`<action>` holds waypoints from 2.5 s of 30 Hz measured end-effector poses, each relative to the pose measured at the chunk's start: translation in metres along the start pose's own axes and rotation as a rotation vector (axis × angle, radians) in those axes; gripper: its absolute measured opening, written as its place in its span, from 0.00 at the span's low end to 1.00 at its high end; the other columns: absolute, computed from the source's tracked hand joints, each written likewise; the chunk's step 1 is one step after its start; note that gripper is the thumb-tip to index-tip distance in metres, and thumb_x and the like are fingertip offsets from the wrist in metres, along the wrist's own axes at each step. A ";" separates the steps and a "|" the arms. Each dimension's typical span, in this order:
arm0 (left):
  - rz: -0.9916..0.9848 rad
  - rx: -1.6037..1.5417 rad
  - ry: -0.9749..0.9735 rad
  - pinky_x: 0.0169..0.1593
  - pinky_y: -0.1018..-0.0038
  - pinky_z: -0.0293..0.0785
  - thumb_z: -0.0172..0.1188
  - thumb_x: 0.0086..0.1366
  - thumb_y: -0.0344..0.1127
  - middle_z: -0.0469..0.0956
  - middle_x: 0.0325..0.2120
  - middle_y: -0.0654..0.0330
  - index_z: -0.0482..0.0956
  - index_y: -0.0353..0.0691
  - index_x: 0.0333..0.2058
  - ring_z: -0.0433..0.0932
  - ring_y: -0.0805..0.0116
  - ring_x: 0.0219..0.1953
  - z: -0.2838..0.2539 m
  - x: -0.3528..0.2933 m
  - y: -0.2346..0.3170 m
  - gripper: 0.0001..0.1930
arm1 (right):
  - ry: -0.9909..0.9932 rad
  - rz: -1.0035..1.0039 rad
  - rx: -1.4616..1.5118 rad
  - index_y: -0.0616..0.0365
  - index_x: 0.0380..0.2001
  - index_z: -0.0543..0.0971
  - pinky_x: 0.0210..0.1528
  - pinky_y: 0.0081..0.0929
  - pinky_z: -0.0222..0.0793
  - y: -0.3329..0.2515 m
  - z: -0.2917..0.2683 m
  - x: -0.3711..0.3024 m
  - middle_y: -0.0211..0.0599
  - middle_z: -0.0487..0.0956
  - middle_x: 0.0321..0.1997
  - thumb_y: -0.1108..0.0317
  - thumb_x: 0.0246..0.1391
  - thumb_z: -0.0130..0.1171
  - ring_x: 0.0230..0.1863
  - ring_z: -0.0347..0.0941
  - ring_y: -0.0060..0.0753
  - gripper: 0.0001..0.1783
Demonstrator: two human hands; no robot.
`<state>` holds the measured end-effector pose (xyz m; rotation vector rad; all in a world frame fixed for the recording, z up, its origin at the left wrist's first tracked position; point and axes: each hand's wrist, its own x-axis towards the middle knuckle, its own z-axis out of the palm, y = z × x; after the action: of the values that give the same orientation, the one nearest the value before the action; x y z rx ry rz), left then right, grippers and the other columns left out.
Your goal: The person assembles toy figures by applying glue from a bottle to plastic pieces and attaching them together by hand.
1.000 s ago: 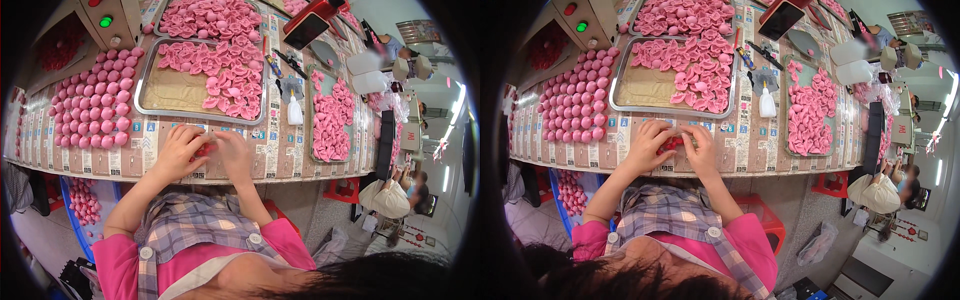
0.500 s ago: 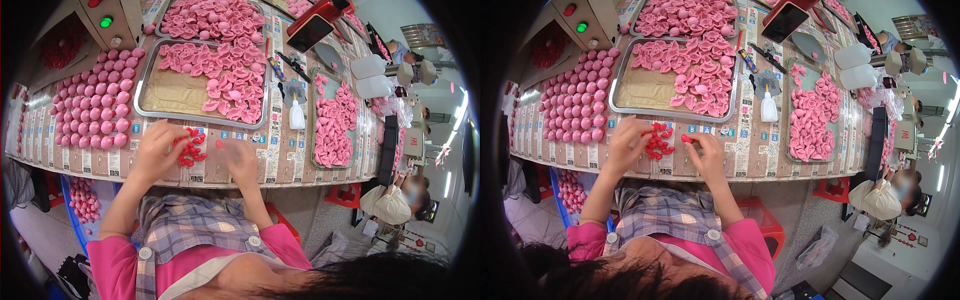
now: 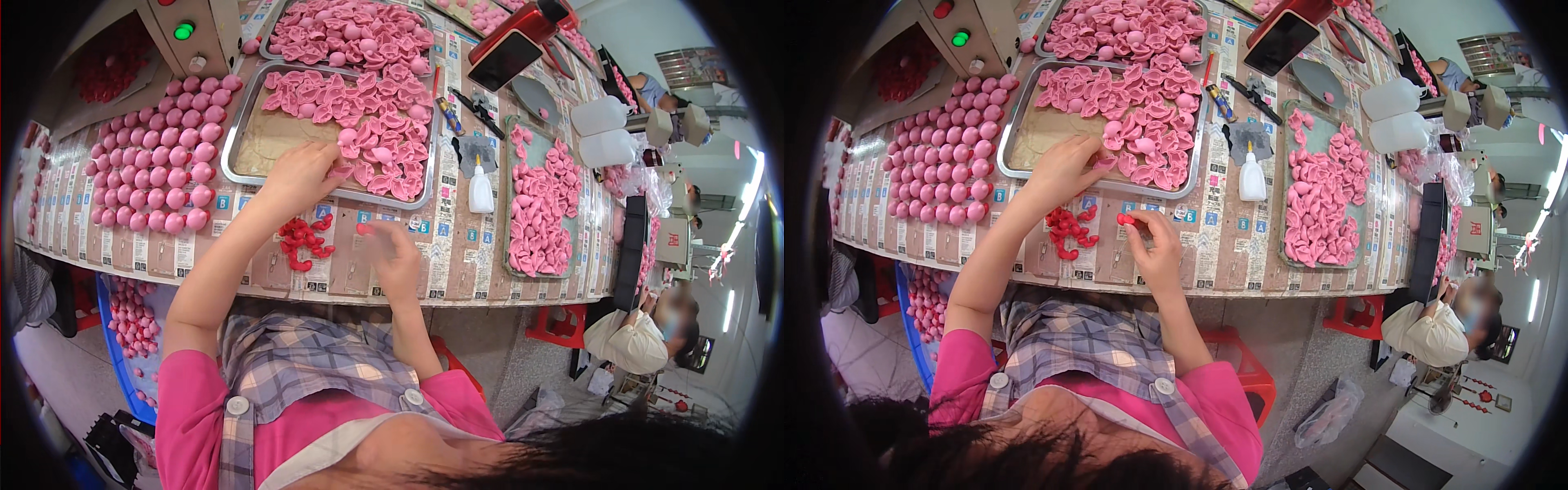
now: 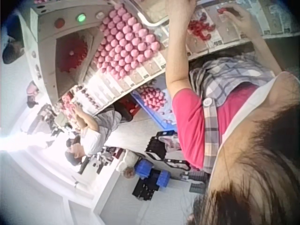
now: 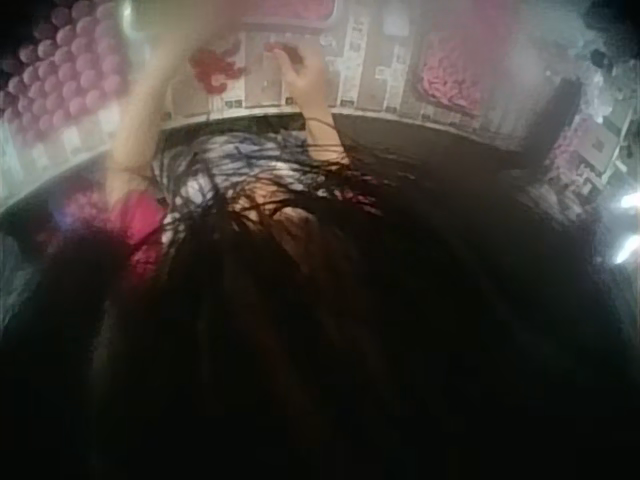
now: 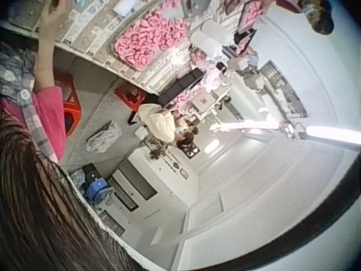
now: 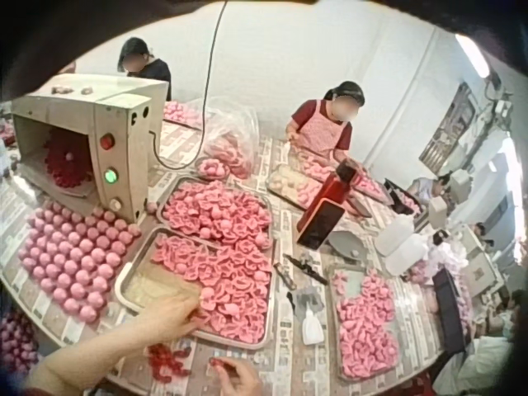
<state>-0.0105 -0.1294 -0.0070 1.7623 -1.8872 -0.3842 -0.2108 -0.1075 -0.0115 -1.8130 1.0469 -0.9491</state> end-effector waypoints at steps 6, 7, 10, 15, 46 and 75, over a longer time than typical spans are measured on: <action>0.012 -0.088 0.048 0.34 0.69 0.67 0.58 0.47 0.34 0.71 0.24 0.55 0.69 0.36 0.28 0.71 0.59 0.30 -0.007 -0.001 -0.002 0.11 | 0.022 0.158 0.304 0.64 0.32 0.73 0.36 0.18 0.64 0.009 0.002 -0.003 0.35 0.72 0.31 0.76 0.45 0.53 0.32 0.69 0.24 0.08; 0.009 -0.090 0.051 0.34 0.69 0.67 0.58 0.47 0.34 0.71 0.24 0.55 0.69 0.36 0.28 0.71 0.59 0.30 -0.011 -0.004 -0.002 0.11 | 0.040 0.247 0.492 0.64 0.33 0.73 0.38 0.17 0.62 0.009 0.003 -0.003 0.34 0.72 0.33 0.76 0.46 0.53 0.33 0.68 0.23 0.08; 0.107 -0.235 0.112 0.33 0.71 0.67 0.59 0.48 0.32 0.72 0.24 0.55 0.69 0.35 0.28 0.72 0.62 0.29 -0.038 -0.020 0.016 0.11 | 0.058 0.192 0.514 0.65 0.34 0.72 0.40 0.17 0.61 0.000 0.000 0.003 0.33 0.71 0.34 0.76 0.47 0.52 0.34 0.67 0.21 0.09; -0.032 -0.573 -0.157 0.28 0.75 0.67 0.58 0.50 0.33 0.72 0.22 0.58 0.70 0.36 0.28 0.73 0.67 0.26 -0.043 -0.061 0.029 0.09 | -0.017 -0.008 0.393 0.63 0.34 0.73 0.41 0.21 0.62 -0.027 0.019 0.015 0.36 0.73 0.34 0.75 0.45 0.53 0.35 0.69 0.26 0.10; -0.129 -0.778 0.168 0.33 0.79 0.72 0.54 0.53 0.23 0.71 0.29 0.59 0.73 0.32 0.33 0.74 0.71 0.30 -0.031 -0.083 0.034 0.07 | -0.279 -0.249 -0.126 0.61 0.38 0.70 0.33 0.23 0.66 -0.048 0.016 0.023 0.38 0.73 0.32 0.74 0.41 0.58 0.31 0.71 0.31 0.17; -0.097 -0.762 0.180 0.37 0.80 0.69 0.60 0.49 0.29 0.71 0.35 0.59 0.69 0.37 0.45 0.70 0.75 0.39 -0.025 -0.080 0.045 0.21 | -0.190 0.486 1.034 0.59 0.37 0.66 0.37 0.14 0.64 -0.031 0.036 0.009 0.31 0.72 0.32 0.74 0.47 0.54 0.34 0.68 0.18 0.13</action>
<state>-0.0330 -0.0418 0.0229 1.3071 -1.2780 -0.8210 -0.1669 -0.0964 0.0044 -0.7264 0.6231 -0.7667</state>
